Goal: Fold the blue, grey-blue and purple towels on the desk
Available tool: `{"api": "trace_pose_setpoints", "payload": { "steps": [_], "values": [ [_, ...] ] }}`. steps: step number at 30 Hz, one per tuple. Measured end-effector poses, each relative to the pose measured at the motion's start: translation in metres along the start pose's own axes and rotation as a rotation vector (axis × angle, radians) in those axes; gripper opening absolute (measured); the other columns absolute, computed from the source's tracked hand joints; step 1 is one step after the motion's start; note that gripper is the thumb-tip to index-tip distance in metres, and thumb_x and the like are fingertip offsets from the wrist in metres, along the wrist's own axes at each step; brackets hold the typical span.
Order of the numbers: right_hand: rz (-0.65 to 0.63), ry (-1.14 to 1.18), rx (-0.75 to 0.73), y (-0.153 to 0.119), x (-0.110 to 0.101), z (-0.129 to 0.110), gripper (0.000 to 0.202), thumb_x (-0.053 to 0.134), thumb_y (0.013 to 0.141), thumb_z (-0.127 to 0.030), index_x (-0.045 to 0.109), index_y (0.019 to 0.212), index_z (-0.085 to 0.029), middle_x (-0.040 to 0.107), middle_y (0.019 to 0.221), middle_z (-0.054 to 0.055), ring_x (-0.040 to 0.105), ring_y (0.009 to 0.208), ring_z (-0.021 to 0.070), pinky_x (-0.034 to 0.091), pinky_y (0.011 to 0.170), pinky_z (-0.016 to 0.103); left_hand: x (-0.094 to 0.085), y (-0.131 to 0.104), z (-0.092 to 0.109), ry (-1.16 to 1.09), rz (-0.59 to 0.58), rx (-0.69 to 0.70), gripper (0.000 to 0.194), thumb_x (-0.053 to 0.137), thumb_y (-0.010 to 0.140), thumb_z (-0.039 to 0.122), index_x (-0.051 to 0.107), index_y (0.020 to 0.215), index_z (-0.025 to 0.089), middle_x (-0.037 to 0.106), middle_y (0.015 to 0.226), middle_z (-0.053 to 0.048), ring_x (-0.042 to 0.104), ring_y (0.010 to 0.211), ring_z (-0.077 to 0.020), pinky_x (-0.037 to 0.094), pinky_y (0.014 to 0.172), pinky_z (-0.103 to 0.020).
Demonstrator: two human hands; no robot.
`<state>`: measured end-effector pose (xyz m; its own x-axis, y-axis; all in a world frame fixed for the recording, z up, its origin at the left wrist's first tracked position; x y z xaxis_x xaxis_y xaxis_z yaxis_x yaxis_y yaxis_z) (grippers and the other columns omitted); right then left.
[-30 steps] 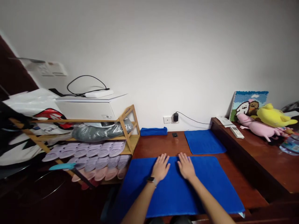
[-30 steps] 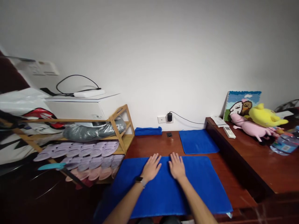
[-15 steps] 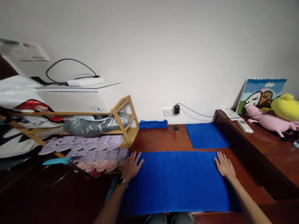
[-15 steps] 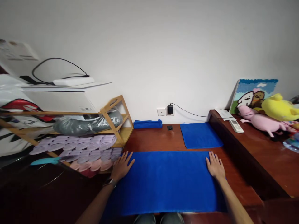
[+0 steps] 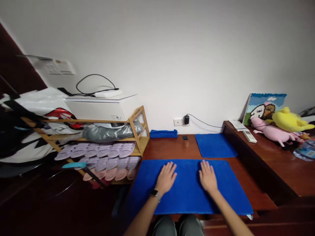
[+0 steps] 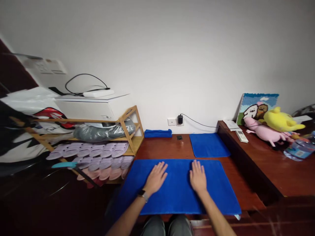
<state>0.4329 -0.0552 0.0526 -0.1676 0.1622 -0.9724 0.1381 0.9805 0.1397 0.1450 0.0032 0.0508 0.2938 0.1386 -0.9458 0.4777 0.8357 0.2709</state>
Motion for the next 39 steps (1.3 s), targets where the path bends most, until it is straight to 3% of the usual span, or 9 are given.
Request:
{"api": "trace_pose_setpoints", "payload": {
  "steps": [3, 6, 8, 13, 15, 18, 22, 29, 39],
  "values": [
    [-0.135, 0.081, -0.168, -0.029, 0.023, -0.080, 0.067, 0.021, 0.109, -0.039, 0.036, 0.171, -0.018, 0.028, 0.178, 0.005, 0.021, 0.168, 0.0247, 0.017, 0.137, 0.049, 0.031, -0.005, 0.068, -0.079, -0.063, 0.095, 0.058, 0.033, 0.113, 0.047, 0.044, 0.167, 0.032, 0.044, 0.174, -0.008, 0.038, 0.162, -0.0274, 0.030, 0.134, -0.054],
    [-0.184, 0.102, -0.169, -0.041, 0.028, -0.084, 0.066, 0.023, 0.110, -0.041, 0.036, 0.171, -0.020, 0.032, 0.177, 0.005, 0.026, 0.167, 0.0248, 0.021, 0.137, 0.050, 0.035, -0.015, 0.064, -0.085, -0.090, 0.053, 0.057, 0.034, 0.112, 0.046, 0.045, 0.167, 0.032, 0.044, 0.174, -0.008, 0.040, 0.162, -0.0293, 0.031, 0.133, -0.057],
    [-0.173, 0.080, -0.114, -0.044, 0.024, -0.042, 0.067, 0.025, 0.110, -0.045, 0.036, 0.171, -0.021, 0.032, 0.177, 0.005, 0.027, 0.166, 0.0255, 0.022, 0.136, 0.051, 0.024, -0.030, 0.021, -0.046, -0.104, -0.035, 0.058, 0.037, 0.111, 0.051, 0.047, 0.166, 0.033, 0.044, 0.174, -0.008, 0.039, 0.162, -0.0323, 0.031, 0.132, -0.060],
    [-0.122, -0.065, 0.189, -0.061, 0.014, 0.127, 0.075, 0.022, 0.105, -0.050, 0.037, 0.171, -0.018, 0.034, 0.177, 0.007, 0.027, 0.166, 0.0284, 0.021, 0.136, 0.052, -0.020, -0.090, -0.129, 0.127, -0.064, -0.335, 0.065, 0.039, 0.108, 0.054, 0.045, 0.167, 0.028, 0.040, 0.175, -0.011, 0.036, 0.163, -0.0348, 0.030, 0.131, -0.062],
    [-0.100, -0.075, 0.228, -0.067, 0.013, 0.170, 0.077, 0.020, 0.104, -0.051, 0.037, 0.171, -0.016, 0.034, 0.177, 0.007, 0.025, 0.167, 0.0275, 0.020, 0.136, 0.052, -0.034, -0.104, -0.161, 0.163, -0.049, -0.366, 0.066, 0.039, 0.108, 0.053, 0.045, 0.167, 0.024, 0.040, 0.175, -0.012, 0.036, 0.163, -0.0345, 0.032, 0.130, -0.061],
    [-0.128, -0.063, 0.231, -0.068, 0.011, 0.189, 0.080, 0.018, 0.102, -0.051, 0.037, 0.171, -0.015, 0.034, 0.177, 0.006, 0.026, 0.166, 0.0272, 0.022, 0.136, 0.051, -0.045, -0.108, -0.168, 0.183, -0.070, -0.376, 0.066, 0.041, 0.106, 0.049, 0.049, 0.165, 0.020, 0.043, 0.173, -0.014, 0.038, 0.162, -0.0336, 0.031, 0.132, -0.058],
    [-0.068, -0.015, 0.198, -0.068, 0.004, 0.150, 0.081, 0.013, 0.103, -0.050, 0.039, 0.170, -0.012, 0.033, 0.178, 0.009, 0.025, 0.167, 0.0277, 0.021, 0.136, 0.051, -0.050, -0.106, -0.119, 0.175, 0.002, -0.322, 0.062, 0.040, 0.107, 0.047, 0.053, 0.162, 0.021, 0.046, 0.172, -0.013, 0.038, 0.162, -0.0321, 0.027, 0.134, -0.056],
    [-0.096, 0.107, -0.047, -0.087, 0.011, 0.012, 0.070, 0.021, 0.109, -0.052, 0.038, 0.171, -0.023, 0.033, 0.178, 0.004, 0.025, 0.167, 0.0261, 0.021, 0.136, 0.051, -0.017, -0.109, -0.009, 0.005, -0.048, -0.101, 0.058, 0.043, 0.110, 0.052, 0.046, 0.166, 0.037, 0.041, 0.176, -0.005, 0.037, 0.163, -0.0290, 0.031, 0.134, -0.056],
    [-0.227, 0.051, -0.059, -0.081, -0.001, -0.008, 0.069, 0.020, 0.112, -0.053, 0.027, 0.174, -0.024, 0.024, 0.181, 0.002, 0.017, 0.169, 0.0252, 0.013, 0.137, 0.050, -0.025, -0.114, -0.023, 0.018, -0.082, -0.205, 0.061, 0.044, 0.109, 0.054, 0.047, 0.166, 0.033, 0.039, 0.176, -0.008, 0.035, 0.164, -0.0303, 0.027, 0.134, -0.057]
  ]
}}
Point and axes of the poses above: each hand's wrist, its own y-axis towards the middle knuckle, its own x-axis out of the palm, z = x × y, the point moved 6 cm from there along y, towards the middle knuckle
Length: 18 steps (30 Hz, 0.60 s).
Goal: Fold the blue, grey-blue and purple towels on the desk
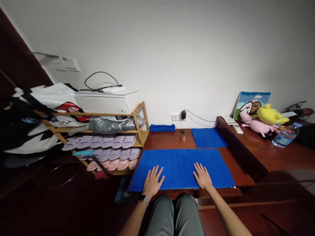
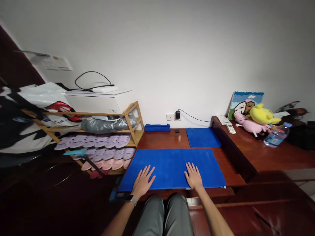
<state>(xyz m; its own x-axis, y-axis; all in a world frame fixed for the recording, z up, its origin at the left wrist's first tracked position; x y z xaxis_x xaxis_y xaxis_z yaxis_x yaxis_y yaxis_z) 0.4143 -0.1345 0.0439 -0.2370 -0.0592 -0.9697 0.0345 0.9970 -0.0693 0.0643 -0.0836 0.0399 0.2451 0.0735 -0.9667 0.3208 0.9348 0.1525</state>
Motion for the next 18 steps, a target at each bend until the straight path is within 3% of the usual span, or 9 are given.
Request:
{"api": "trace_pose_setpoints", "payload": {
  "steps": [3, 8, 11, 12, 14, 18],
  "values": [
    [0.025, -0.030, 0.062, -0.004, 0.003, 0.024, 0.069, 0.021, 0.111, -0.053, 0.028, 0.174, -0.025, 0.025, 0.181, 0.001, 0.018, 0.169, 0.0256, 0.015, 0.137, 0.050, 0.000, -0.021, -0.029, 0.061, 0.046, -0.067, 0.062, 0.043, 0.108, 0.055, 0.048, 0.165, 0.033, 0.040, 0.176, -0.009, 0.037, 0.163, -0.0316, 0.029, 0.133, -0.058],
    [0.063, -0.092, 0.262, -0.017, 0.006, 0.107, 0.068, 0.024, 0.109, -0.049, 0.031, 0.173, -0.026, 0.029, 0.180, 0.003, 0.024, 0.167, 0.0274, 0.021, 0.135, 0.054, -0.010, -0.061, -0.101, 0.195, 0.122, -0.174, 0.064, 0.041, 0.106, 0.052, 0.050, 0.164, 0.026, 0.044, 0.173, -0.011, 0.043, 0.159, -0.0352, 0.034, 0.129, -0.062],
    [0.105, -0.091, 0.314, -0.018, 0.004, 0.137, 0.070, 0.025, 0.108, -0.048, 0.037, 0.171, -0.021, 0.033, 0.178, 0.006, 0.027, 0.166, 0.0301, 0.024, 0.135, 0.054, -0.021, -0.058, -0.117, 0.226, 0.166, -0.188, 0.063, 0.038, 0.106, 0.047, 0.062, 0.155, 0.016, 0.056, 0.164, -0.018, 0.049, 0.155, -0.0386, 0.034, 0.129, -0.064],
    [0.126, -0.079, 0.304, -0.015, 0.002, 0.136, 0.071, 0.024, 0.108, -0.048, 0.038, 0.171, -0.019, 0.034, 0.178, 0.008, 0.027, 0.166, 0.0304, 0.024, 0.135, 0.054, -0.025, -0.050, -0.111, 0.220, 0.192, -0.188, 0.063, 0.039, 0.106, 0.047, 0.065, 0.151, 0.012, 0.059, 0.161, -0.020, 0.050, 0.154, -0.0391, 0.034, 0.130, -0.063],
    [0.157, -0.034, 0.240, 0.000, -0.002, 0.118, 0.072, 0.019, 0.109, -0.049, 0.038, 0.170, -0.016, 0.033, 0.178, 0.009, 0.026, 0.167, 0.0296, 0.022, 0.136, 0.052, -0.031, -0.022, -0.081, 0.183, 0.237, -0.148, 0.062, 0.038, 0.107, 0.047, 0.068, 0.147, 0.011, 0.060, 0.160, -0.021, 0.050, 0.154, -0.0375, 0.034, 0.131, -0.058],
    [0.125, 0.066, 0.079, 0.051, -0.011, 0.040, 0.071, 0.018, 0.111, -0.049, 0.035, 0.172, -0.016, 0.031, 0.179, 0.008, 0.023, 0.168, 0.0266, 0.019, 0.137, 0.049, -0.018, 0.058, 0.030, 0.052, 0.164, 0.113, 0.055, 0.036, 0.111, 0.044, 0.064, 0.153, 0.023, 0.054, 0.167, -0.012, 0.047, 0.158, -0.0307, 0.034, 0.132, -0.055]
  ]
}}
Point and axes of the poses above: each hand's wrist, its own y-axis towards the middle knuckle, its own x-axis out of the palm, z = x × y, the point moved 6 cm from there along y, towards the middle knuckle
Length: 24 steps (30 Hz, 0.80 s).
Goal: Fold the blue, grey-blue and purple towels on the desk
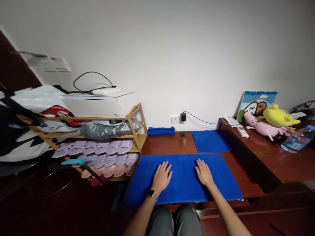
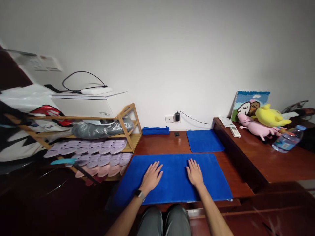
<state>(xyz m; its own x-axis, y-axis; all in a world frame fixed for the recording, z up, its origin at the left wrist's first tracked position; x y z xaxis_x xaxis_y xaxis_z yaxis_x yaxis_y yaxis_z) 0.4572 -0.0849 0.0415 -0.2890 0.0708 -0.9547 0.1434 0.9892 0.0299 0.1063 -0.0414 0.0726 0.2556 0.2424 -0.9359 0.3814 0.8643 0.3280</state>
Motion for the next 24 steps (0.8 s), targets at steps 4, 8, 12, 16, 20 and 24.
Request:
{"api": "trace_pose_setpoints", "payload": {
  "steps": [4, 8, 12, 16, 20, 24],
  "values": [
    [-0.077, 0.035, -0.089, 0.045, 0.010, -0.066, 0.067, 0.022, 0.112, -0.046, 0.033, 0.173, -0.020, 0.028, 0.180, 0.006, 0.019, 0.169, 0.0251, 0.017, 0.137, 0.048, 0.044, 0.066, 0.070, -0.088, -0.169, 0.088, 0.055, 0.042, 0.110, 0.043, 0.056, 0.160, 0.026, 0.048, 0.171, -0.012, 0.042, 0.160, -0.0316, 0.033, 0.132, -0.056],
    [-0.121, -0.007, -0.166, 0.066, 0.019, -0.060, 0.063, 0.025, 0.112, -0.050, 0.035, 0.172, -0.030, 0.026, 0.181, 0.002, 0.020, 0.168, 0.0252, 0.016, 0.137, 0.051, 0.069, 0.084, 0.043, -0.100, -0.189, 0.019, 0.057, 0.043, 0.109, 0.048, 0.052, 0.163, 0.031, 0.045, 0.173, -0.010, 0.039, 0.161, -0.0333, 0.029, 0.133, -0.060],
    [-0.106, -0.105, -0.010, 0.067, 0.007, 0.038, 0.065, 0.024, 0.112, -0.051, 0.029, 0.173, -0.030, 0.026, 0.180, 0.002, 0.021, 0.168, 0.0270, 0.016, 0.136, 0.054, 0.060, 0.067, -0.072, -0.006, -0.149, -0.216, 0.065, 0.042, 0.107, 0.058, 0.048, 0.165, 0.029, 0.040, 0.176, -0.012, 0.035, 0.163, -0.0359, 0.025, 0.133, -0.061],
    [-0.070, -0.179, 0.258, 0.058, -0.007, 0.149, 0.071, 0.018, 0.109, -0.051, 0.024, 0.175, -0.023, 0.022, 0.181, 0.002, 0.019, 0.168, 0.0276, 0.018, 0.136, 0.052, 0.043, 0.040, -0.176, 0.077, -0.159, -0.411, 0.073, 0.039, 0.106, 0.062, 0.043, 0.168, 0.025, 0.035, 0.178, -0.015, 0.033, 0.164, -0.0401, 0.031, 0.129, -0.067],
    [-0.023, -0.187, 0.301, 0.054, -0.005, 0.185, 0.077, 0.013, 0.107, -0.055, 0.022, 0.175, -0.019, 0.021, 0.182, 0.004, 0.019, 0.168, 0.0262, 0.019, 0.137, 0.049, 0.038, 0.031, -0.200, 0.098, -0.149, -0.425, 0.074, 0.037, 0.105, 0.064, 0.044, 0.168, 0.025, 0.036, 0.178, -0.015, 0.035, 0.162, -0.0421, 0.036, 0.125, -0.069],
    [-0.003, -0.184, 0.295, 0.055, -0.001, 0.181, 0.079, 0.011, 0.107, -0.056, 0.023, 0.175, -0.018, 0.022, 0.182, 0.005, 0.021, 0.168, 0.0279, 0.019, 0.137, 0.051, 0.037, 0.032, -0.191, 0.099, -0.125, -0.424, 0.075, 0.035, 0.105, 0.065, 0.044, 0.168, 0.024, 0.037, 0.177, -0.015, 0.034, 0.163, -0.0419, 0.033, 0.127, -0.066]
  ]
}}
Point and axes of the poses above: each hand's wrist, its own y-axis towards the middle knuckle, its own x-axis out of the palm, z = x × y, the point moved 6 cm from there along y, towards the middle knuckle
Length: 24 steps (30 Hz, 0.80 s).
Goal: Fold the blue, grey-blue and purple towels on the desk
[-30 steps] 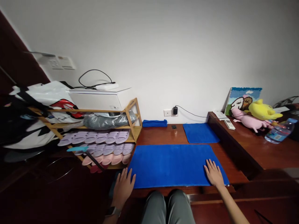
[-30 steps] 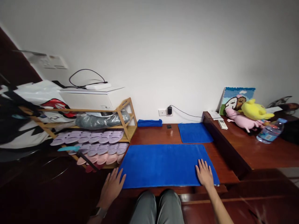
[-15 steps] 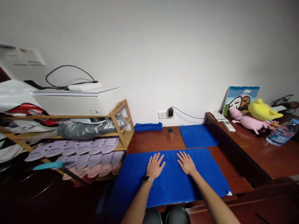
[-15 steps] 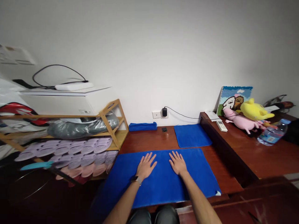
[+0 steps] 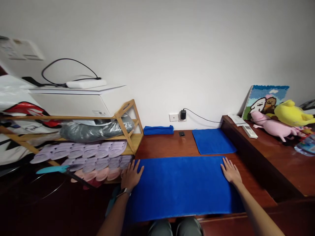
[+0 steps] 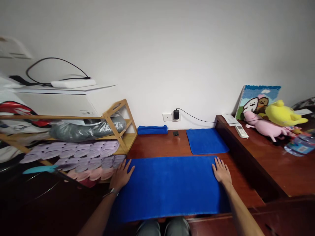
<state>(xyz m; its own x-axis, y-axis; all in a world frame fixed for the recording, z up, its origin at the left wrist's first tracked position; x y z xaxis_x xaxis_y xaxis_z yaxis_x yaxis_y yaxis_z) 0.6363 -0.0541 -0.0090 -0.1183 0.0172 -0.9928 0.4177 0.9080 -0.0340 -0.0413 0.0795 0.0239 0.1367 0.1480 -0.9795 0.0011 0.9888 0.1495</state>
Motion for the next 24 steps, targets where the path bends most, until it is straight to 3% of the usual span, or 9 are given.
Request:
{"api": "trace_pose_setpoints", "payload": {
  "steps": [12, 18, 24],
  "values": [
    [-0.022, 0.008, 0.021, -0.001, -0.007, -0.003, 0.079, 0.007, 0.106, -0.056, 0.022, 0.175, -0.021, 0.021, 0.182, 0.004, 0.020, 0.168, 0.0266, 0.020, 0.136, 0.050, -0.010, 0.001, 0.008, 0.015, -0.045, -0.019, 0.077, 0.032, 0.105, 0.064, 0.044, 0.168, 0.021, 0.037, 0.177, -0.016, 0.036, 0.162, -0.0396, 0.028, 0.132, -0.061],
    [-0.047, 0.011, 0.044, -0.001, -0.009, -0.006, 0.079, 0.007, 0.106, -0.056, 0.019, 0.176, -0.022, 0.017, 0.183, 0.002, 0.015, 0.169, 0.0265, 0.013, 0.137, 0.054, -0.008, 0.003, 0.006, 0.000, 0.000, 0.013, 0.077, 0.032, 0.104, 0.064, 0.047, 0.166, 0.022, 0.042, 0.174, -0.016, 0.040, 0.160, -0.0410, 0.033, 0.128, -0.066],
    [-0.075, 0.038, 0.043, 0.001, -0.014, -0.009, 0.075, 0.013, 0.107, -0.052, 0.021, 0.176, -0.022, 0.017, 0.183, 0.005, 0.015, 0.169, 0.0283, 0.013, 0.136, 0.057, -0.004, 0.008, 0.002, 0.032, -0.064, -0.002, 0.077, 0.032, 0.105, 0.062, 0.042, 0.169, 0.021, 0.035, 0.178, -0.017, 0.038, 0.161, -0.0402, 0.030, 0.130, -0.061]
  ]
}}
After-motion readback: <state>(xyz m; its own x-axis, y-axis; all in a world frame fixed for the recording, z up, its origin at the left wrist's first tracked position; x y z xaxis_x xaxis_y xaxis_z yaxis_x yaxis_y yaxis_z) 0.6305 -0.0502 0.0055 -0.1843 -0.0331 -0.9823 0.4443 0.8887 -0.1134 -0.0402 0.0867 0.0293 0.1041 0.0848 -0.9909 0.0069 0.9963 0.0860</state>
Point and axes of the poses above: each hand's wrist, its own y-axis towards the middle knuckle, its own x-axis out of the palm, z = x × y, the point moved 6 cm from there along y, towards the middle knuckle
